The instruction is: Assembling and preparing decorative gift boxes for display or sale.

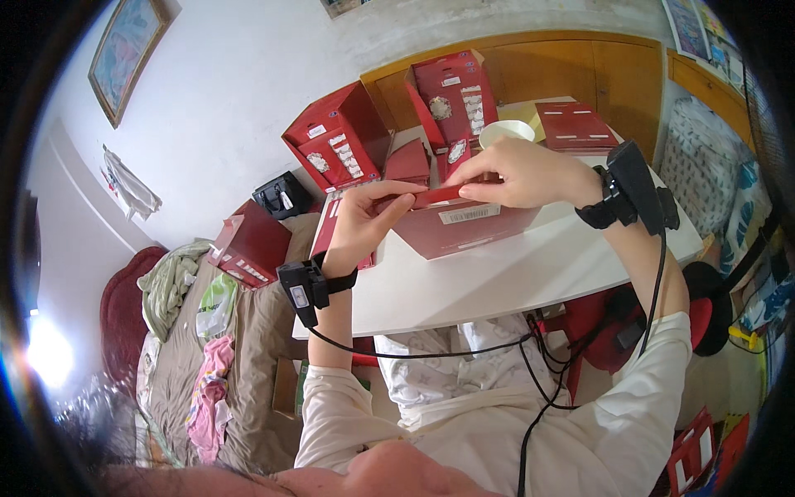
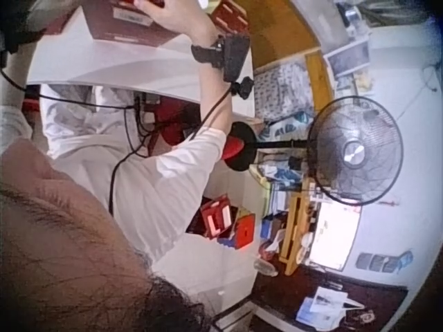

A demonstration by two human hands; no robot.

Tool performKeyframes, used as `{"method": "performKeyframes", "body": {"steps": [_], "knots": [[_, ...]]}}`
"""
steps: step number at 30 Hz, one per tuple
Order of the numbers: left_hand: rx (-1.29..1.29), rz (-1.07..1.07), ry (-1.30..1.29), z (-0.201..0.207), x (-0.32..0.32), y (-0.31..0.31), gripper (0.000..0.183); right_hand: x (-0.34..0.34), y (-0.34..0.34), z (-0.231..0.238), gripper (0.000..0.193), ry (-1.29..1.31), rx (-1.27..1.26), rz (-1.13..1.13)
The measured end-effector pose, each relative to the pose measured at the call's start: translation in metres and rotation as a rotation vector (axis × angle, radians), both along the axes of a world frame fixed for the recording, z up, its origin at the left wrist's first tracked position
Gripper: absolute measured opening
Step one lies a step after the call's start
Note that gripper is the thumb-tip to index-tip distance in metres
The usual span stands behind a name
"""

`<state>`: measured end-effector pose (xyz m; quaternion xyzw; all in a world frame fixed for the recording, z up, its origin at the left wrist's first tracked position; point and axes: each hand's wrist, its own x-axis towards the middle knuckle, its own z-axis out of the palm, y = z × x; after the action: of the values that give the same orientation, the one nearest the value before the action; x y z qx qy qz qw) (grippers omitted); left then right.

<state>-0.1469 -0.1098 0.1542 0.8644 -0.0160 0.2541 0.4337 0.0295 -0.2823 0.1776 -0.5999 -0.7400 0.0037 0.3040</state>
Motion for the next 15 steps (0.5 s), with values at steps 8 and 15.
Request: {"method": "performKeyframes", "body": {"steps": [8, 15], "knots": [[-0.096, -0.073, -0.073, -0.005, 0.013, -0.005, 0.018, -0.004, 0.006, 0.007, 0.023, -0.258, 0.074, -0.081], [-0.144, -0.009, -0.082, -0.014, 0.007, 0.007, 0.021, 0.002, -0.010, 0.017, 0.020, -0.192, 0.009, -0.121]]}}
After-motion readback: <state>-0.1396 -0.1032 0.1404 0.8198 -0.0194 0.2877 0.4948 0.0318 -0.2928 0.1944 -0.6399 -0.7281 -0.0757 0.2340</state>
